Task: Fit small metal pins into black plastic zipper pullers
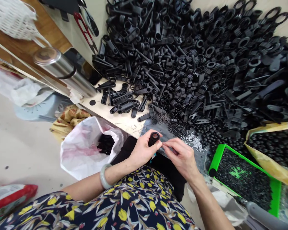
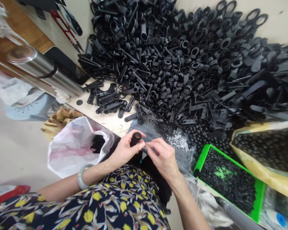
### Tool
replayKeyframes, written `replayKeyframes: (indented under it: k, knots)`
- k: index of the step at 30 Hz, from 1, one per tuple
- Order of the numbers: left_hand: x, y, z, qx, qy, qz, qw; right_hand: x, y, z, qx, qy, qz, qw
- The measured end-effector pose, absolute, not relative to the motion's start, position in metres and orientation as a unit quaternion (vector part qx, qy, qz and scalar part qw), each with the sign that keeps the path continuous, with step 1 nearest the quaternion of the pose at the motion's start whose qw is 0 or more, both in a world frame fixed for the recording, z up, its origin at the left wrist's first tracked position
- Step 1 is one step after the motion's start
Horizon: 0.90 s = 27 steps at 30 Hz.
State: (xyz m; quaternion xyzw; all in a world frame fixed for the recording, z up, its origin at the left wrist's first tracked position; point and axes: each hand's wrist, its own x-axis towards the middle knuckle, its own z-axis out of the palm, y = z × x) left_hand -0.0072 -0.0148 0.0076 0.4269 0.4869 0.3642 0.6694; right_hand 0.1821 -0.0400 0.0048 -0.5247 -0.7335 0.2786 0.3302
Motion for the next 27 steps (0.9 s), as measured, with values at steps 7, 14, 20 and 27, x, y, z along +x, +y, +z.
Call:
replayKeyframes:
  k: [7, 14, 20, 27]
  knots:
    - [-0.002, -0.014, 0.01, 0.373, 0.498, 0.383, 0.683, 0.182, -0.034, 0.002, -0.505, -0.75, 0.258, 0.34]
    - [-0.005, -0.008, 0.011, 0.24, 0.439, 0.351, 0.792, 0.186, -0.036, -0.005, -0.552, -0.688, 0.263, 0.391]
    - [-0.026, -0.01, 0.024, 0.15, 0.337, 0.223, 0.902, 0.194, -0.035, 0.002, -0.548, -0.697, 0.244, 0.392]
    - [-0.033, -0.013, 0.019, 0.205, 0.328, 0.191, 0.902, 0.19, -0.035, 0.004, -0.456, -0.795, 0.191, 0.352]
